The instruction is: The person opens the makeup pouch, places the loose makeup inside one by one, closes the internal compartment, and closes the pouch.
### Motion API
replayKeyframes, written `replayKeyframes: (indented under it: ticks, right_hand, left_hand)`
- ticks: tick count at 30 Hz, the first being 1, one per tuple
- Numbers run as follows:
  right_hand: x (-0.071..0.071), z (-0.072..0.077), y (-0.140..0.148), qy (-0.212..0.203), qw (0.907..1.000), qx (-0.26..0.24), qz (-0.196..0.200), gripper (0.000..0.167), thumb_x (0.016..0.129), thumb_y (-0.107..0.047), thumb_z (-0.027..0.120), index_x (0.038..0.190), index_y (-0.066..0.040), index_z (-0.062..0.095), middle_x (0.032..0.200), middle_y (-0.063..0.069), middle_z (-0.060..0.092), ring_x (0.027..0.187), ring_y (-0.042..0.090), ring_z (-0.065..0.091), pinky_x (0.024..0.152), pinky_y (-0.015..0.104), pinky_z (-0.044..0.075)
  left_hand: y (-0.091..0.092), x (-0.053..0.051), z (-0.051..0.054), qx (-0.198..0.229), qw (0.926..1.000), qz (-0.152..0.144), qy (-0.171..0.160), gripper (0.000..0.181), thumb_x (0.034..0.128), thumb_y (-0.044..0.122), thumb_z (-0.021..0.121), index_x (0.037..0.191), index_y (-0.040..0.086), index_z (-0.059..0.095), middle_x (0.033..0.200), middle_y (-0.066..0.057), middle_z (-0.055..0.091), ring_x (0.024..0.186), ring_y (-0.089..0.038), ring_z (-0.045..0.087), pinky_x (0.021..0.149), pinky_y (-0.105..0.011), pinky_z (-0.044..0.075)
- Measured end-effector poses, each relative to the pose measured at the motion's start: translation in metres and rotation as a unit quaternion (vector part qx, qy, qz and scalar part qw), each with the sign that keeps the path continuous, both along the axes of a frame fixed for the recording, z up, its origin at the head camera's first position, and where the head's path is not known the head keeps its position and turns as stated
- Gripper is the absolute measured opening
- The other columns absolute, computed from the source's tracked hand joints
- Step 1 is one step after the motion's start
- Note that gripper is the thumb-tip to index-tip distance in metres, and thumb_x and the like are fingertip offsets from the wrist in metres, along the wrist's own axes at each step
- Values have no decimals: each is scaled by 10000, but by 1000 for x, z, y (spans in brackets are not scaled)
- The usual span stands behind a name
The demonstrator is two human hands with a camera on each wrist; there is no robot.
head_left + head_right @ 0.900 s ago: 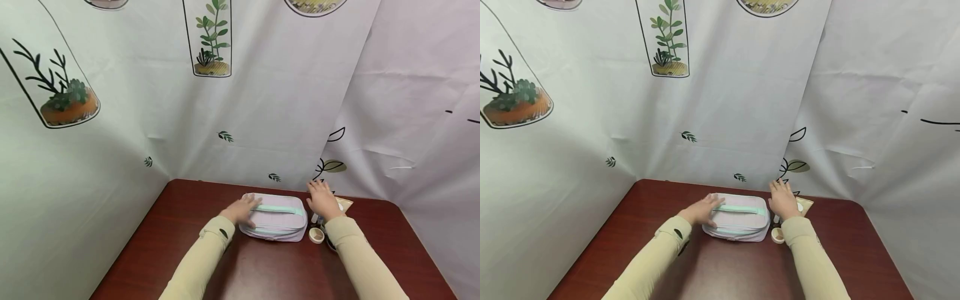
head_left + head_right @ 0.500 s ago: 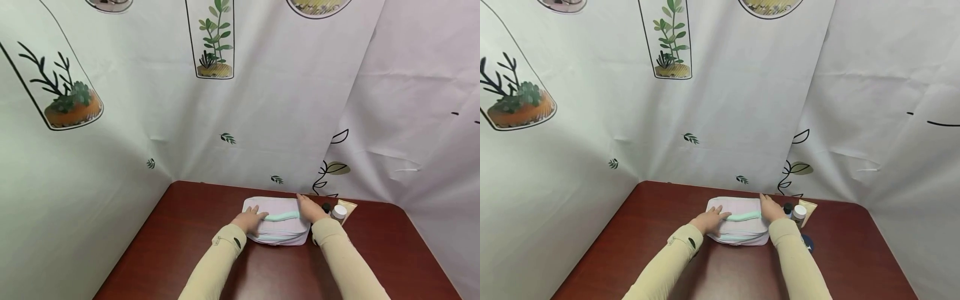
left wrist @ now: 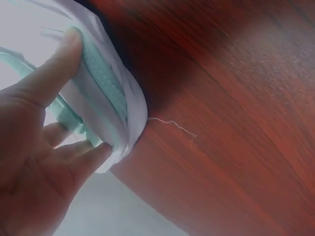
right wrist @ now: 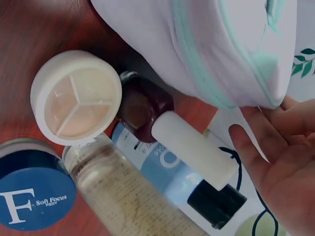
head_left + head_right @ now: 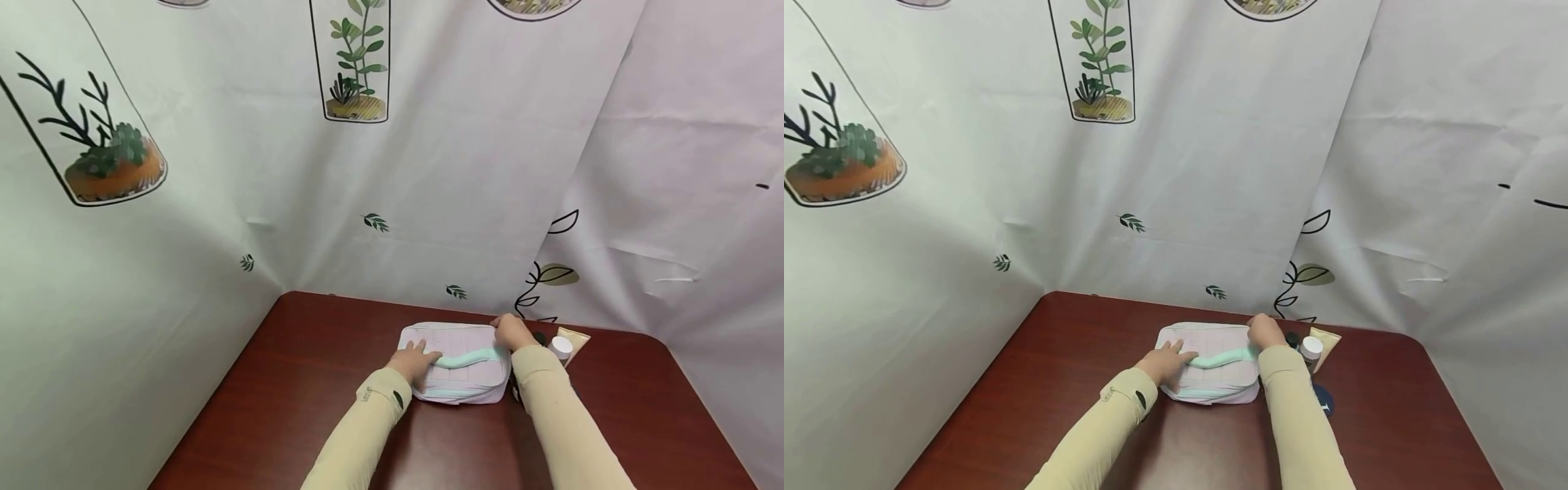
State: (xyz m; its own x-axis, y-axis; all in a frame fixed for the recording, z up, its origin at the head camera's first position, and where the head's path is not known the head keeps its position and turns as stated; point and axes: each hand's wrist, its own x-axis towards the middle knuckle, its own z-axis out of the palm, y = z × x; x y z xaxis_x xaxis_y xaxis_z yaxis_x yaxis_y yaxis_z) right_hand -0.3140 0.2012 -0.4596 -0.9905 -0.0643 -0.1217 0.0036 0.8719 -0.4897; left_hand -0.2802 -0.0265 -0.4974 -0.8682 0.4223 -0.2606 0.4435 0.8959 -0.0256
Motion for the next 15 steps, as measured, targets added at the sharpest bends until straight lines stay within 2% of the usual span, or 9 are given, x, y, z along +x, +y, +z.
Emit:
replayKeyframes:
  ticks: [3, 6, 13, 15]
  right_hand:
    - [1, 3, 0, 282, 9995, -118, 48, 285, 787, 107, 445, 936, 29, 675, 986, 231, 626, 865, 313, 567, 720, 387, 466]
    - [1, 5, 1, 360, 9985, -363, 178, 248, 766, 134, 431, 867, -3, 612, 903, 188, 602, 748, 277, 521, 621, 347, 443]
    - [1, 3, 8, 120, 9937, -1051, 381, 310, 706, 195, 387, 859, -13, 560, 823, 112, 573, 734, 233, 500, 595, 290, 407]
    - [1, 2, 10, 105, 9912, -1228, 494, 277, 724, 188, 408, 858, 4, 567, 806, 107, 571, 731, 224, 508, 602, 286, 415]
  left_hand:
    - [2, 1, 1, -149, 9999, 51, 46, 819, 636, 331, 842, 1348, 396, 443, 1429, -51, 379, 1289, -316, 357, 836, -392, 467]
    - [4, 2, 2, -247, 9996, 130, 28, 824, 643, 335, 838, 1357, 406, 432, 1436, -50, 370, 1295, -314, 349, 868, -389, 450]
    - [5, 6, 4, -203, 9996, 202, -27, 854, 638, 343, 837, 1375, 414, 412, 1460, -50, 332, 1312, -309, 323, 897, -366, 429]
    - [5, 6, 2, -195, 9995, 228, -35, 860, 633, 344, 840, 1374, 419, 411, 1463, -50, 328, 1314, -309, 321, 889, -362, 432]
